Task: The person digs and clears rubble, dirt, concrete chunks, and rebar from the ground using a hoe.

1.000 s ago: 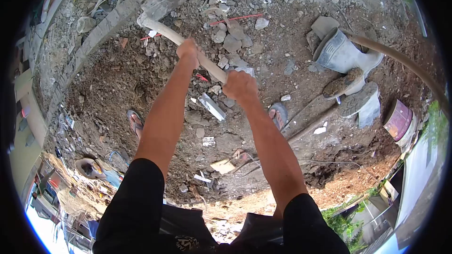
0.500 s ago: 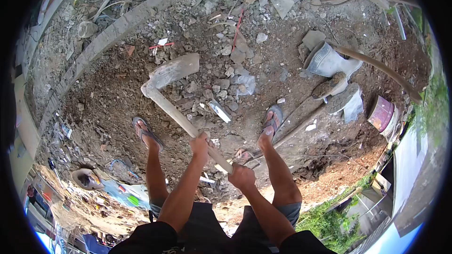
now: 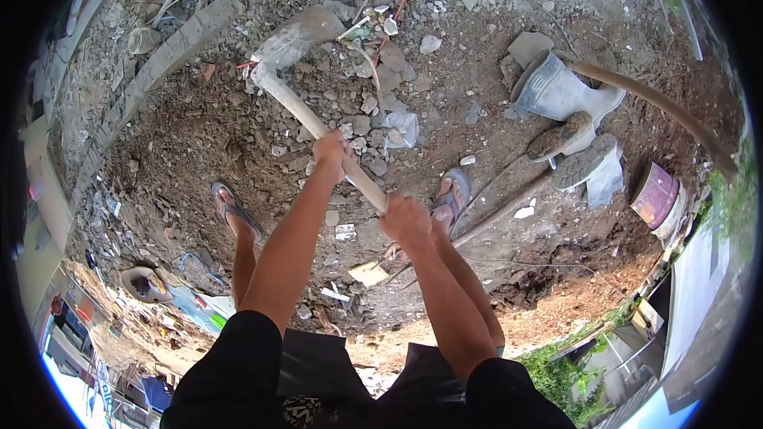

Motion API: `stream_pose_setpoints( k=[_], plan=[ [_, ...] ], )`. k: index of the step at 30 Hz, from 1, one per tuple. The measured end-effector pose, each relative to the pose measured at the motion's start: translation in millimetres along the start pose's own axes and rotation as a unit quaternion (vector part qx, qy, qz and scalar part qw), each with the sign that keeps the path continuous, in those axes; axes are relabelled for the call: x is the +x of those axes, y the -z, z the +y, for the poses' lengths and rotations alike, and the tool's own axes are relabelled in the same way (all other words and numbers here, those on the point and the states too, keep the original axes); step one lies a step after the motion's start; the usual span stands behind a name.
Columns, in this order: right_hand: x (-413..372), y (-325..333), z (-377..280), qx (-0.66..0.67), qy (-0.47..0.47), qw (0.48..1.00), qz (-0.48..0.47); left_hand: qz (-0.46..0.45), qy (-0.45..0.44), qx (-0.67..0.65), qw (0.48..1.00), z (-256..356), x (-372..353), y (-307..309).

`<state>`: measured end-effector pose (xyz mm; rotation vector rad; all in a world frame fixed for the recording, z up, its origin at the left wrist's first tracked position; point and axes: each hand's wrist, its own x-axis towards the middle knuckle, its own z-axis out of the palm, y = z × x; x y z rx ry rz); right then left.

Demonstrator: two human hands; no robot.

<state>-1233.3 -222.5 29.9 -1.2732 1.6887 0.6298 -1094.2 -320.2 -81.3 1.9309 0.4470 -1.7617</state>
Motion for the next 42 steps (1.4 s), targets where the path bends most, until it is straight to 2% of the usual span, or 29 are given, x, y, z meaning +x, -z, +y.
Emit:
stream_pose_setpoints(
  k=[1,2,3,5,7,10,11,12,13,16,17,18,20,21,22,23,26,27,29,30,31,32,33,34,35,38,39,42],
  plan=[
    [-31,-18,-3,0.029,-0.010,0.999,-0.011,-0.034,-0.001,-0.007,0.999,-22,-11,26],
    [-58,-50,2,0.071,-0.007,0.997,-0.013,-0.005,0.021,0.028,0.999,-42,-27,46],
    [-87,-84,7,0.073,-0.038,0.997,-0.002,0.002,0.000,0.087,0.996,-60,-52,66],
    [-146,-107,0,0.081,-0.074,0.994,-0.022,0.034,-0.001,0.074,0.997,-112,-72,107],
    [-154,-115,-4,0.073,-0.073,0.994,-0.019,0.042,-0.019,0.065,0.997,-118,-84,121],
    [-148,-104,-15,0.064,-0.008,0.998,-0.008,0.044,-0.073,0.002,0.996,-99,-91,142],
    [-122,-89,-19,0.060,0.018,0.998,0.000,0.041,-0.106,-0.007,0.993,-75,-85,135],
    [-91,-79,-21,0.042,0.055,0.997,0.045,0.052,-0.097,-0.070,0.991,-38,-89,116],
    [-58,-52,-28,0.049,0.086,0.994,0.040,0.051,-0.094,-0.090,0.990,-5,-84,98],
    [54,41,-52,-0.051,0.140,0.988,0.042,0.022,-0.170,-0.156,0.973,81,-28,31],
    [82,74,-57,-0.068,0.153,0.984,0.061,-0.001,-0.155,-0.176,0.972,103,14,11],
    [116,97,-57,-0.081,0.143,0.985,0.043,-0.042,-0.182,-0.164,0.969,117,42,-14],
    [137,92,-45,-0.090,0.129,0.987,0.016,0.107,-0.147,-0.037,0.983,115,67,-72],
    [134,79,-36,-0.039,0.085,0.996,0.005,0.108,-0.145,-0.034,0.983,104,77,-77],
    [128,64,-25,0.008,0.038,0.999,-0.010,0.115,-0.153,0.034,0.981,86,90,-76],
    [125,34,-20,0.018,0.034,0.999,-0.026,0.131,-0.160,0.110,0.972,77,93,-58],
    [59,6,-45,0.068,0.030,0.997,-0.003,0.113,-0.125,0.161,0.972,82,36,-27],
    [50,8,-59,0.097,0.025,0.995,-0.007,0.136,-0.164,0.197,0.957,84,43,-16],
    [7,0,-79,0.159,0.001,0.987,-0.032,0.112,-0.139,0.233,0.956,91,-17,1],
    [-14,-3,-84,0.185,-0.008,0.982,-0.041,0.110,-0.145,0.259,0.948,80,-19,18],
    [-35,-13,-89,0.176,-0.017,0.983,-0.045,0.107,-0.152,0.285,0.940,67,-19,36],
    [-56,-24,-91,0.166,-0.025,0.985,-0.046,0.084,-0.153,0.293,0.940,63,-54,51],
    [-84,-34,-93,0.161,-0.022,0.986,-0.027,0.139,-0.172,0.279,0.935,44,-65,72],
    [-107,-51,-95,0.124,-0.040,0.991,-0.028,0.113,-0.121,0.264,0.950,14,-51,104],
    [-134,-71,-94,0.121,-0.045,0.992,-0.018,0.052,-0.042,0.133,0.989,-11,-62,134],
    [-204,-124,-82,0.044,-0.068,0.996,-0.037,0.079,-0.004,0.121,0.990,-86,-94,200],
    [-217,-132,-78,0.043,-0.068,0.996,-0.043,0.063,-0.016,0.077,0.995,-82,-133,203],
    [-228,-143,-70,0.072,-0.034,0.997,-0.021,0.088,-0.050,0.051,0.994,-77,-155,210]
  ],
)
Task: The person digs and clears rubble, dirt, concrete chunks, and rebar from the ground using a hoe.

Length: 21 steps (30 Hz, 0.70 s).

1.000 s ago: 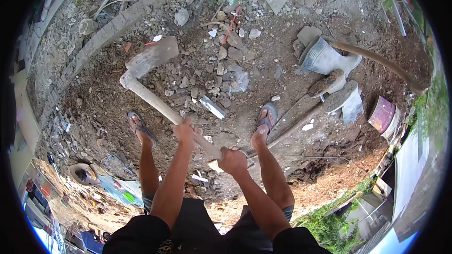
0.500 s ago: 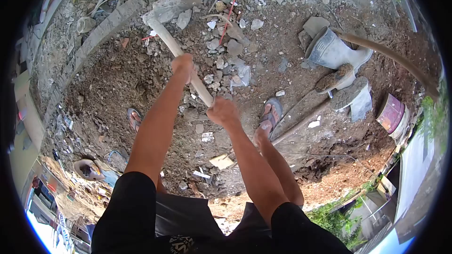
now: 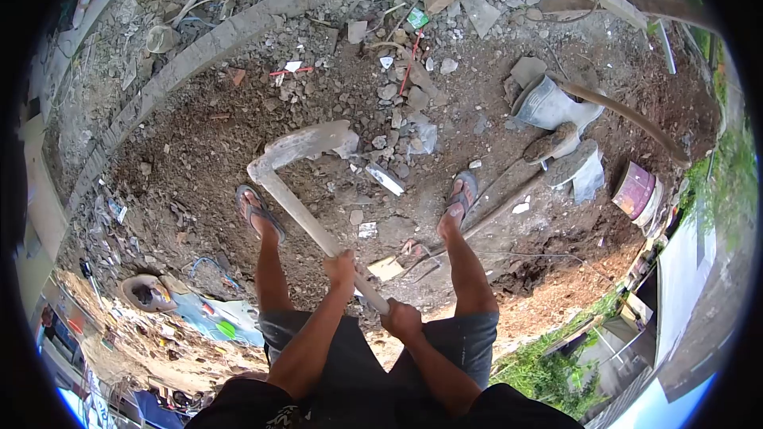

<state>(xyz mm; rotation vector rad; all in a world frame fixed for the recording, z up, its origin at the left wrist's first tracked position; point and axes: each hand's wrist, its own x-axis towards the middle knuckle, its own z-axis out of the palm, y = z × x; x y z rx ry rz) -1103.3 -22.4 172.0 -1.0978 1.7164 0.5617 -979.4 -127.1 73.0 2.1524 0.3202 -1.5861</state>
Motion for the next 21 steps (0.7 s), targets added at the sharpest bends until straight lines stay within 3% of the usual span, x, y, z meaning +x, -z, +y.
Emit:
stream_pose_setpoints(
  k=[3,5,6,8,10,11,14,19,21],
  plan=[
    [68,29,-24,0.008,0.088,0.993,0.083,-0.056,-0.003,-0.030,0.998,53,38,-21],
    [140,63,-52,0.018,0.128,0.986,0.107,-0.079,-0.052,-0.082,0.992,125,65,-61],
    [180,85,-70,0.012,0.126,0.987,0.096,-0.114,-0.098,-0.089,0.985,156,91,-84],
    [257,134,-108,-0.016,0.129,0.989,0.075,-0.145,-0.108,-0.113,0.977,218,144,-134],
    [320,147,-125,0.009,0.096,0.994,0.041,-0.101,-0.150,-0.047,0.982,249,197,-184],
    [340,142,-125,0.028,0.075,0.996,0.030,-0.048,-0.145,0.062,0.986,248,212,-200],
    [318,120,-91,0.050,0.040,0.998,-0.029,0.006,-0.104,0.158,0.982,206,211,-209],
    [230,164,-79,0.010,0.032,0.999,-0.004,-0.021,0.009,0.047,0.999,187,143,-188],
    [199,176,-92,-0.012,0.020,0.999,-0.022,-0.043,0.007,0.042,0.998,188,128,-176]
  ],
)
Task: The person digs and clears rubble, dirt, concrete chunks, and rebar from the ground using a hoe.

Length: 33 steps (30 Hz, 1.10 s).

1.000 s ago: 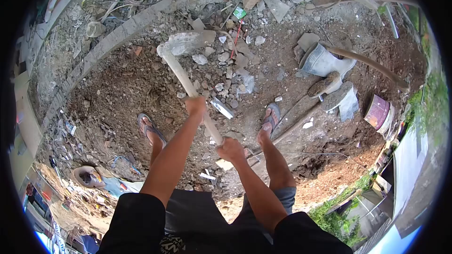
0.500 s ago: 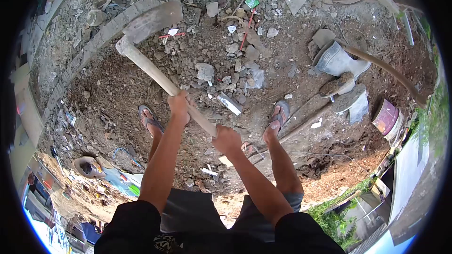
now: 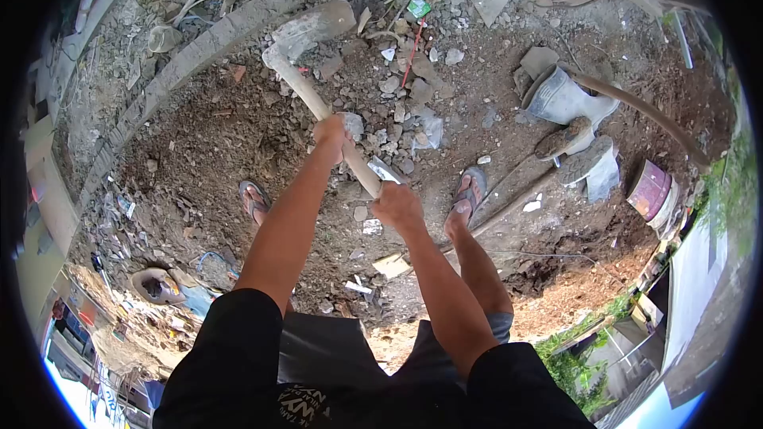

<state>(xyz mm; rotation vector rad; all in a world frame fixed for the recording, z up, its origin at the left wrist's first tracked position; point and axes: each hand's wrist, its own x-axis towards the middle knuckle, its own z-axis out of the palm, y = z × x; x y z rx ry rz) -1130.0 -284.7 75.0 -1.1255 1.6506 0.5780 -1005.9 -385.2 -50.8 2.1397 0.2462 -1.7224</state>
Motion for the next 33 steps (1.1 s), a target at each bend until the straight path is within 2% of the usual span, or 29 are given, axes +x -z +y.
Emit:
stream_pose_setpoints(
  k=[4,6,10,13,15,16,18,19,20,21,22,23,24,25,27,29,32,33],
  plan=[
    [-10,17,-26,-0.054,-0.011,0.998,0.007,-0.026,0.004,-0.020,0.999,6,8,9],
    [17,20,-44,-0.066,-0.010,0.998,0.002,-0.070,0.050,-0.093,0.992,15,34,16],
    [79,28,-71,-0.062,-0.017,0.997,-0.053,-0.067,0.040,-0.060,0.995,73,75,14],
    [105,25,-66,-0.045,0.008,0.996,-0.078,-0.055,0.027,-0.066,0.996,67,90,4],
    [108,1,-54,-0.059,-0.008,0.997,-0.043,-0.069,0.011,-0.071,0.995,43,98,16],
    [98,-14,-52,-0.039,-0.004,0.998,-0.049,-0.084,-0.012,-0.080,0.993,35,97,22],
    [57,-68,-29,-0.007,0.009,0.997,-0.076,-0.046,0.051,-0.038,0.997,-1,62,54],
    [23,-88,-12,0.014,-0.016,0.996,-0.085,-0.044,0.050,-0.058,0.996,-34,40,70],
    [-18,-86,-10,0.016,-0.027,0.995,-0.097,-0.015,0.056,-0.012,0.998,-63,19,82],
    [-48,-113,10,0.042,-0.021,0.995,-0.089,0.029,0.066,0.049,0.996,-90,-6,93],
    [-79,-127,20,0.081,-0.049,0.987,-0.127,0.039,0.044,0.114,0.992,-122,-27,105],
    [-113,-139,28,0.099,-0.076,0.985,-0.120,0.058,0.019,0.181,0.982,-150,-44,114],
    [-136,-151,34,0.070,-0.087,0.988,-0.108,0.072,0.051,0.154,0.984,-175,-56,120],
    [-155,-162,44,0.071,-0.101,0.986,-0.111,0.056,0.046,0.168,0.983,-177,-89,124],
    [-182,-169,59,0.060,-0.088,0.989,-0.105,0.031,0.041,0.088,0.995,-209,-113,132],
    [-192,-180,72,0.078,-0.063,0.991,-0.090,0.038,0.008,0.064,0.997,-205,-128,134],
    [-157,-182,65,0.052,0.000,0.999,0.009,0.076,-0.075,0.030,0.994,-178,-120,131],
    [-134,-174,53,0.052,-0.010,0.997,0.057,0.049,-0.061,0.036,0.996,-151,-107,128]
  ],
)
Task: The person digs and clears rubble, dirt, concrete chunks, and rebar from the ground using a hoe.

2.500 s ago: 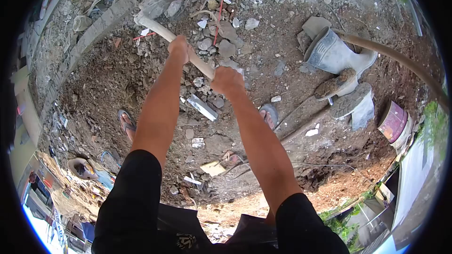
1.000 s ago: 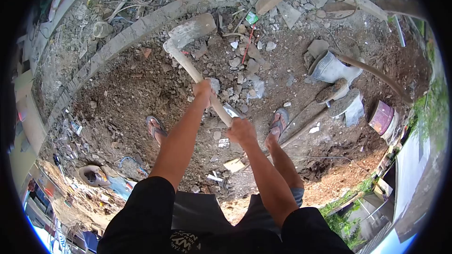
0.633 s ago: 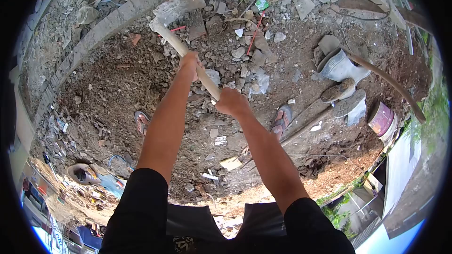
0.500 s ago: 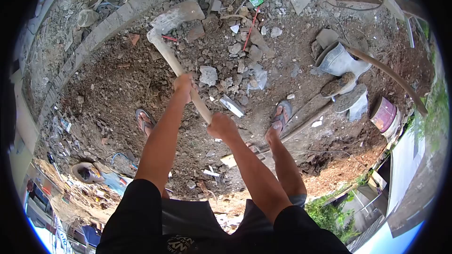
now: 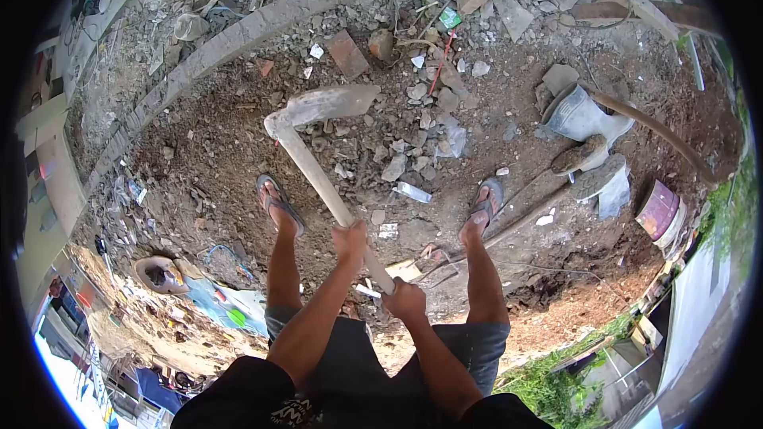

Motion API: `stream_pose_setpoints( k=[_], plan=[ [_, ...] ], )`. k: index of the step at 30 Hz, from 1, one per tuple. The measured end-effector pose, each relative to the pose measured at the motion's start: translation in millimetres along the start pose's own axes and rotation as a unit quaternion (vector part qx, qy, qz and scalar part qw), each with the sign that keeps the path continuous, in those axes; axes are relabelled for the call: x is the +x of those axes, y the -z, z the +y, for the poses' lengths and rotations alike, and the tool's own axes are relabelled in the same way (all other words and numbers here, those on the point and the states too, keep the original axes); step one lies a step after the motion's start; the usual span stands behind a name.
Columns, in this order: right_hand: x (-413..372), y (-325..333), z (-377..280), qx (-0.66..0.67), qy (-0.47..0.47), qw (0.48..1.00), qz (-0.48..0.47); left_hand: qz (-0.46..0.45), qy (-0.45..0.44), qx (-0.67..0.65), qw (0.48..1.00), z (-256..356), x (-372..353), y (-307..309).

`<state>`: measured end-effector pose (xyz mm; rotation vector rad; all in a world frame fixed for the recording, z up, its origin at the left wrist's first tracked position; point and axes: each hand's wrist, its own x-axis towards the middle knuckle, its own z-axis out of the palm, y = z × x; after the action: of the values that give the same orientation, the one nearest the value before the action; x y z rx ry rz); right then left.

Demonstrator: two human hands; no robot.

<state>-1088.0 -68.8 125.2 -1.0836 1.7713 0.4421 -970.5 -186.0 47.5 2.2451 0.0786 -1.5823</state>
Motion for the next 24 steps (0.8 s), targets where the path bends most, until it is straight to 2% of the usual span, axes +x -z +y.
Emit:
stream_pose_setpoints(
  k=[1,3,4,5,7,8,9,10,12,13,15,17,19,21,22,24],
  plan=[
    [33,-1,-7,0.030,0.034,0.998,0.038,-0.019,-0.066,-0.061,0.996,25,20,-8],
    [111,24,-46,0.003,0.069,0.997,0.021,-0.080,-0.090,-0.124,0.985,86,73,-26],
    [148,48,-75,-0.011,0.067,0.998,-0.005,-0.105,-0.067,-0.151,0.981,122,99,-37],
    [191,59,-90,-0.005,0.079,0.997,-0.020,-0.165,-0.084,-0.176,0.967,147,140,-48],
    [253,98,-136,0.000,0.056,0.996,-0.070,-0.186,-0.084,-0.153,0.967,195,192,-76],
    [269,90,-137,0.025,0.033,0.992,-0.116,-0.138,-0.068,-0.056,0.987,201,215,-88],
    [267,72,-129,0.025,0.026,0.991,-0.128,-0.077,-0.070,0.059,0.993,195,234,-100],
    [262,59,-121,0.022,0.027,0.991,-0.130,-0.075,-0.061,0.060,0.993,175,229,-97],
    [245,48,-105,0.023,0.029,0.992,-0.120,0.004,-0.020,0.075,0.997,157,202,-92],
    [222,44,-94,0.020,0.027,0.992,-0.122,-0.015,-0.007,0.090,0.996,125,229,-82],
    [166,58,-91,-0.014,0.021,0.991,-0.128,-0.001,0.061,0.052,0.997,121,160,-62],
    [123,45,-74,-0.024,0.020,0.993,-0.111,-0.028,0.088,0.022,0.995,95,132,-42],
    [86,56,-58,-0.023,0.002,0.997,-0.074,-0.083,0.106,0.009,0.991,81,97,-49],
    [59,68,-29,-0.035,-0.033,0.998,-0.033,-0.115,0.082,0.011,0.990,52,65,-72],
    [42,65,-10,-0.023,-0.054,0.998,-0.017,-0.092,0.065,0.020,0.993,37,41,-79],
    [-8,43,24,-0.011,-0.110,0.991,-0.079,-0.121,0.077,0.029,0.989,-32,7,-67]
  ],
)
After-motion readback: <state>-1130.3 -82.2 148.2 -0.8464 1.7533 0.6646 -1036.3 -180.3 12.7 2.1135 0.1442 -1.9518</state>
